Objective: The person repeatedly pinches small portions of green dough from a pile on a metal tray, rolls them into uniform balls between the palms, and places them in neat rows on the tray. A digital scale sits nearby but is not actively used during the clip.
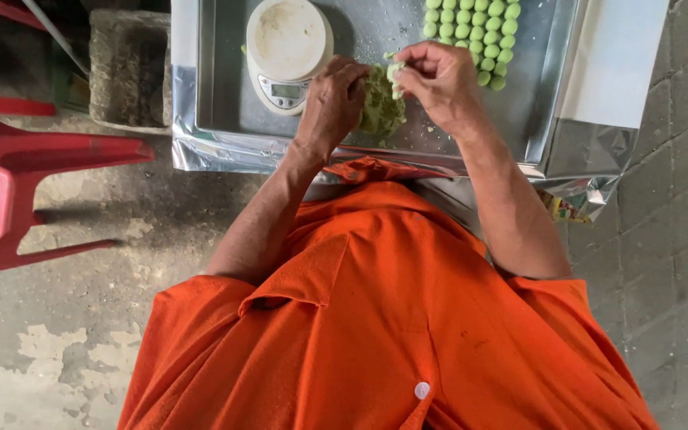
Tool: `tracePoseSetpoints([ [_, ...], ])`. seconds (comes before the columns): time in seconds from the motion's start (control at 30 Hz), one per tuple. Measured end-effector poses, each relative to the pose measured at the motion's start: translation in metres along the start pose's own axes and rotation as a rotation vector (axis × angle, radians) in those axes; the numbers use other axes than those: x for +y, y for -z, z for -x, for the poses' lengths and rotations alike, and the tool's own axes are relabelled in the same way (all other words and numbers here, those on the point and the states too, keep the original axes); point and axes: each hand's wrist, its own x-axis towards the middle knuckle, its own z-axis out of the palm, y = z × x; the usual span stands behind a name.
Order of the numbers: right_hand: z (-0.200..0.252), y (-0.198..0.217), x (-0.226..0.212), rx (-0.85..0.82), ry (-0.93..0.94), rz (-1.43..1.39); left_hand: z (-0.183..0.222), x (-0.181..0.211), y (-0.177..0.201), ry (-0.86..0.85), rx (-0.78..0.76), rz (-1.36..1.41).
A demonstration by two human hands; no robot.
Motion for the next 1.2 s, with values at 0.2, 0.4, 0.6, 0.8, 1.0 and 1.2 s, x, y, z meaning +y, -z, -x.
tracePoseSetpoints([
  [0.2,0.002,0.000,-0.014,0.129,-0.021,0.220,0.003,0.005,0.004,-0.033,0.026,-0.006],
  [0.4,0.005,-0.009,-0.017,0.308,-0.484,-0.472,0.012,0.022,0.001,-0.232,0.043,-0.213],
  [0.6,0.016,-0.022,-0.020,0.337,-0.448,-0.625,-0.002,0.016,-0.007,-0.130,-0.010,0.138],
  [0.8,0.020,-0.033,-0.022,0.239,0.033,-0.111,-0.016,0.043,0.028,0.114,-0.047,0.652],
  [1.0,0.011,-0.039,-0.012,0.297,0.072,-0.179,-0.010,0.047,0.042,0.185,-0.092,0.863],
  [1.2,0.012,-0.037,-0.010,0.230,0.097,-0.077,-0.011,0.021,0.037,-0.008,-0.025,0.536],
])
